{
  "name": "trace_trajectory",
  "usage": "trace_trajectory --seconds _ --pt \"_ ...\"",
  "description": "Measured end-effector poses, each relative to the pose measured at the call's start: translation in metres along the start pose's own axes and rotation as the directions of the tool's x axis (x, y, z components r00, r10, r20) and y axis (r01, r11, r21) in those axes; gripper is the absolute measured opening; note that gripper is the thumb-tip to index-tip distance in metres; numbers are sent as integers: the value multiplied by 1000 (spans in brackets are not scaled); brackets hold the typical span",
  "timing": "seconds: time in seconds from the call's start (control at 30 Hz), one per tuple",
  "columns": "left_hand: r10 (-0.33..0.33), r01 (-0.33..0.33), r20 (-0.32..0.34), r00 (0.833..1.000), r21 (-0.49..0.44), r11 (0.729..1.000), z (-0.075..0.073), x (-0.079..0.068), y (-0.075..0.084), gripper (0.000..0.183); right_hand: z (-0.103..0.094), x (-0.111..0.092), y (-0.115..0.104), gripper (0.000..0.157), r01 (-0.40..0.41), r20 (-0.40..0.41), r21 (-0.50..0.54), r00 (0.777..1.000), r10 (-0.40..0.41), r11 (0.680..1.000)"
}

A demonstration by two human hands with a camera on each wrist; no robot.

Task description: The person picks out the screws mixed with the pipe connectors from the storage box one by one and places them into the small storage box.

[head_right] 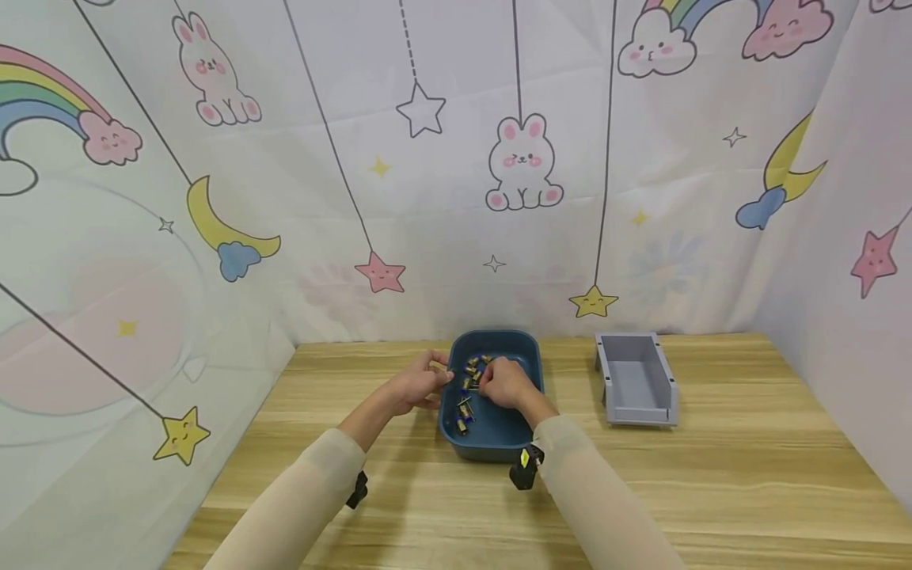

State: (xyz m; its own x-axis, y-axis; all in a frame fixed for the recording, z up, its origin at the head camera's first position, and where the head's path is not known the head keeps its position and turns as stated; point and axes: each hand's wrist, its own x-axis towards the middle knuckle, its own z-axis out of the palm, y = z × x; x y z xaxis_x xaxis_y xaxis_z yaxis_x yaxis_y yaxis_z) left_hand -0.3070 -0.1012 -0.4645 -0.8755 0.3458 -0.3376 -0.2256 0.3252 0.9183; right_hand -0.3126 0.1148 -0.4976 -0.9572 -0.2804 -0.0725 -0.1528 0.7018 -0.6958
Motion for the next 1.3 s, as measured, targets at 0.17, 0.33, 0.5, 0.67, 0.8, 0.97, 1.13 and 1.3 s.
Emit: trace_trajectory --seconds 0.17,0.33,0.5,0.67,0.8,0.97,1.13,1.3 --pt "-3 3 -4 1000 -1 1000 0 -1 0 30 0 -1 -1 10 10 -11 -1 1000 -10 1000" --pt "1 -1 -7 1000 1 1000 0 -2 0 31 0 -2 -2 9 23 -34 0 999 -23 1000" --pt "4 -4 -15 1000 1 1000 1 -2 1 32 0 -2 -1 9 66 -58 0 996 -66 998" --pt "2 -2 -23 1000 11 1000 2 -1 3 32 0 -2 -1 8 119 -68 -6 991 -119 993" --pt "-5 6 -28 1000 17 1000 3 -1 4 33 -1 -2 -1 8 140 -72 6 988 -140 990" --pt "-9 9 -28 1000 12 1000 3 -2 5 34 -2 -2 -4 7 139 -74 42 988 -136 989" --pt "-9 9 -35 999 13 1000 4 -4 6 34 -1 -3 -3 7 128 -85 66 989 -122 990" --pt "-11 12 -45 999 18 1000 4 -4 7 35 -1 -3 -3 9 123 -102 77 988 -115 989"
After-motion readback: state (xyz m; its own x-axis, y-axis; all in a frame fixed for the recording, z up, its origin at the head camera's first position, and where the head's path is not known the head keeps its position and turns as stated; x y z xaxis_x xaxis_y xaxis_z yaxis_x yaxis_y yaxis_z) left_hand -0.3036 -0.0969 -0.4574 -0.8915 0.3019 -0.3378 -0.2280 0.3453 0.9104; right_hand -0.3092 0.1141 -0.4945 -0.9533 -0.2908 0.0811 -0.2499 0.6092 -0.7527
